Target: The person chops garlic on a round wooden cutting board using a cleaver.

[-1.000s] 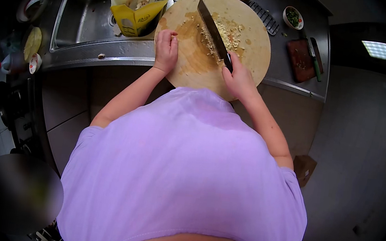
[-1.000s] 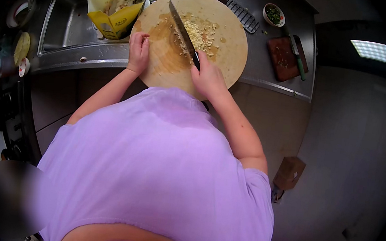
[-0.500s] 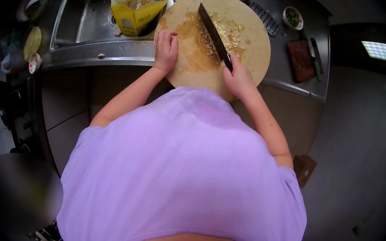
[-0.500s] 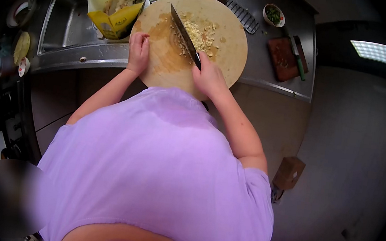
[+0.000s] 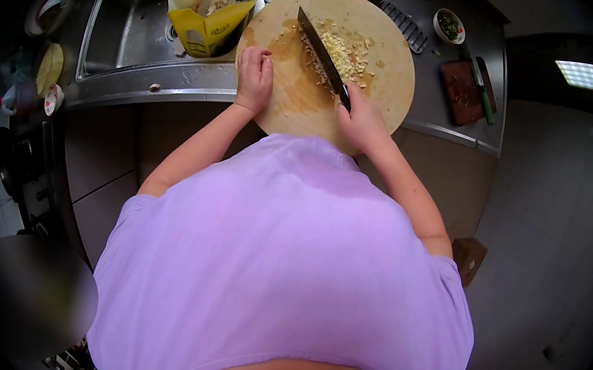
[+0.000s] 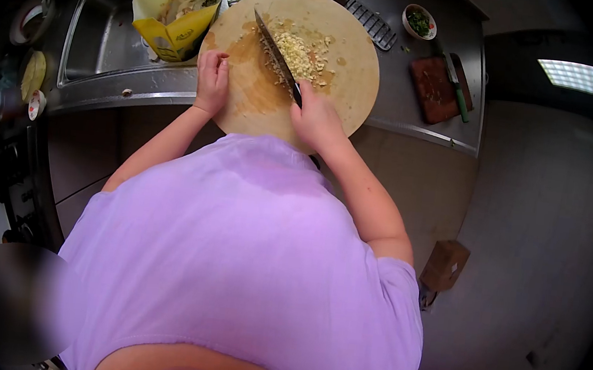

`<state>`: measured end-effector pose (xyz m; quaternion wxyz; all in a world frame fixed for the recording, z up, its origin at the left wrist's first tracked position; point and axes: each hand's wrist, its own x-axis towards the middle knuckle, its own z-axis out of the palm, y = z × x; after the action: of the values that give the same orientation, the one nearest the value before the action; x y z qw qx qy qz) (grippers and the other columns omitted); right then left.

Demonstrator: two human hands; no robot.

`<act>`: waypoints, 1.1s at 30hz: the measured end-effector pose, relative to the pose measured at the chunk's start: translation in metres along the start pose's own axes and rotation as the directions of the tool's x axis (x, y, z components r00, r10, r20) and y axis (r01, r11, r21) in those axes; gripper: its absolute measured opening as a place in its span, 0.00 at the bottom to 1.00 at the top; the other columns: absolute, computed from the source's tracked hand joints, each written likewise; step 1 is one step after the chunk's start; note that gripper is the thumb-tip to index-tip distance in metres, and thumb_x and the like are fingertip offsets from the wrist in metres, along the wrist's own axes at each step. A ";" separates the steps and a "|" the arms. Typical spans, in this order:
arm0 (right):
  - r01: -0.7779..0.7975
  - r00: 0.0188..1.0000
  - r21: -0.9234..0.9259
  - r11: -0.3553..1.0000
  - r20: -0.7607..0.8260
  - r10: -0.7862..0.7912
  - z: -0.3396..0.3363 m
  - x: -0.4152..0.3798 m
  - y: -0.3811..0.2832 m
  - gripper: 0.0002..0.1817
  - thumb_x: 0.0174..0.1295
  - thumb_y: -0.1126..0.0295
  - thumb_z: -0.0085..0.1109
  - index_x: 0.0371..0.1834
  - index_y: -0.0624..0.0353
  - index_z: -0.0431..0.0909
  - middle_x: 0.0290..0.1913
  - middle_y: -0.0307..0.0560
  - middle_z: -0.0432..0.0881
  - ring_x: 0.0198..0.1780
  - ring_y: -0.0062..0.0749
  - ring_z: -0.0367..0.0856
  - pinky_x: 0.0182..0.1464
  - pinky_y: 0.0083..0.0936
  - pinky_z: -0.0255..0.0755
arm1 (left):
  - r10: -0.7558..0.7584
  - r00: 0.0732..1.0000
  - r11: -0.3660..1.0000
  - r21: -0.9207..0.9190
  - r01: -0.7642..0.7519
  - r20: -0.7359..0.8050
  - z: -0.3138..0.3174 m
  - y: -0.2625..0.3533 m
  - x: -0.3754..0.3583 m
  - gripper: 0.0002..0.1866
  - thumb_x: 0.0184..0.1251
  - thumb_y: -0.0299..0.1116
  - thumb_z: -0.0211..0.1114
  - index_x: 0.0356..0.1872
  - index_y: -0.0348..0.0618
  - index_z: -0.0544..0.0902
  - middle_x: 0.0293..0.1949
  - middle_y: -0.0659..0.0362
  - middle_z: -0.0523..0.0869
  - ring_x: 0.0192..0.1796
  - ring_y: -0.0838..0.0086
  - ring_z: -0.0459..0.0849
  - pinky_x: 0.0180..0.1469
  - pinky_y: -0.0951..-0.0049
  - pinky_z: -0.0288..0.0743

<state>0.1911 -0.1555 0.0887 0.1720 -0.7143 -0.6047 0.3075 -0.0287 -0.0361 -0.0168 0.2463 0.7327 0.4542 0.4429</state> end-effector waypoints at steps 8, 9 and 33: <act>-0.111 0.992 0.051 0.993 -0.054 0.114 -0.013 -0.006 0.001 0.25 0.62 0.67 0.51 0.63 0.58 0.65 0.32 0.67 0.81 0.38 0.64 0.82 0.41 0.52 0.74 | 0.015 1.000 1.000 0.006 -0.015 -0.005 0.001 0.001 0.000 0.08 0.66 0.27 0.55 0.44 0.39 0.77 0.43 0.48 0.77 0.50 0.53 0.73 0.56 0.59 0.65; -0.139 0.989 0.037 0.990 -0.043 0.141 -0.012 -0.004 0.008 0.25 0.62 0.67 0.50 0.64 0.57 0.65 0.32 0.67 0.81 0.37 0.64 0.82 0.41 0.52 0.74 | 0.017 1.000 1.000 0.017 -0.017 -0.005 0.001 0.001 0.000 0.08 0.66 0.28 0.55 0.44 0.39 0.77 0.43 0.48 0.77 0.50 0.53 0.73 0.56 0.59 0.65; -0.104 0.989 0.063 0.993 -0.104 0.110 -0.015 -0.009 0.008 0.22 0.63 0.66 0.51 0.61 0.57 0.68 0.31 0.63 0.81 0.36 0.62 0.81 0.39 0.48 0.73 | 0.022 1.000 1.000 0.020 -0.022 0.004 0.000 -0.001 0.002 0.08 0.65 0.27 0.56 0.44 0.38 0.77 0.43 0.48 0.77 0.49 0.53 0.73 0.56 0.58 0.65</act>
<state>0.2059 -0.1642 0.0974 0.2078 -0.7559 -0.5465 0.2945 -0.0282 -0.0337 -0.0164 0.2349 0.7408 0.4500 0.4399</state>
